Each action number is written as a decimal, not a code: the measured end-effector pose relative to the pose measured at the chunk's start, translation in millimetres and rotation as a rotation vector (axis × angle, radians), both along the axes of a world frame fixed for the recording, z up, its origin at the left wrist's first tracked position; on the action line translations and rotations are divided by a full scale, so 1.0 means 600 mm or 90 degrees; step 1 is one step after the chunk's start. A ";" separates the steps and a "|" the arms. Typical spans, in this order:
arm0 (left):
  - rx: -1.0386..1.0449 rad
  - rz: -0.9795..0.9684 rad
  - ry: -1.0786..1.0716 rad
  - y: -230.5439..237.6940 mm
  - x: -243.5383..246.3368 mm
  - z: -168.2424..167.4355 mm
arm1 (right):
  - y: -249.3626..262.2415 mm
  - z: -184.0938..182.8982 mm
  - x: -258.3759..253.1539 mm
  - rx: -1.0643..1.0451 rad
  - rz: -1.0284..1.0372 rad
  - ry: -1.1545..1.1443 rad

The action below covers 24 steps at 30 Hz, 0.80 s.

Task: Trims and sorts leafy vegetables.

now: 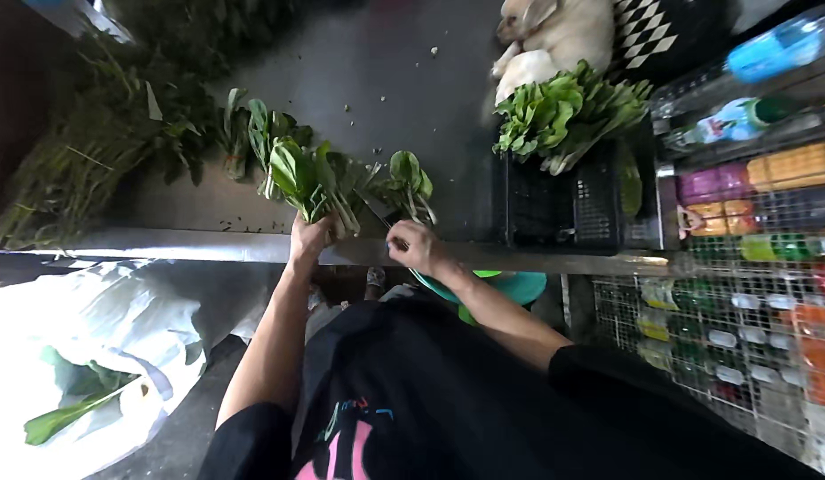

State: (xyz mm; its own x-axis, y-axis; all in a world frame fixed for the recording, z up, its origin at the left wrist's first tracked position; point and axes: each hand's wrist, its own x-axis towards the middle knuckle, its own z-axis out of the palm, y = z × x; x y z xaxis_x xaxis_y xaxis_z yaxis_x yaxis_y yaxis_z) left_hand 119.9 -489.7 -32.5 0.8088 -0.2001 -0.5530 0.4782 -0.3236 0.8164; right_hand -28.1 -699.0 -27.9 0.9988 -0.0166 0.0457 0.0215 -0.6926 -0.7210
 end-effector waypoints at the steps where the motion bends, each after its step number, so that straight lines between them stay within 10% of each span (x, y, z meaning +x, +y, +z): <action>1: 0.018 -0.038 -0.019 0.015 -0.006 0.008 | -0.019 0.012 -0.009 0.000 -0.069 0.000; 6: 0.174 -0.050 -0.074 0.122 -0.053 0.036 | -0.114 0.057 -0.044 -0.099 -0.359 0.088; 12: -0.053 0.212 -0.077 0.212 -0.074 0.021 | -0.123 0.030 -0.047 -0.162 -0.397 0.236; 19: -0.216 0.324 -0.021 0.248 -0.091 0.000 | 0.083 0.074 0.035 -0.023 -0.133 0.113; 24: -0.281 0.301 0.004 0.279 -0.111 -0.002 | 0.225 0.028 0.095 -0.171 -0.034 0.160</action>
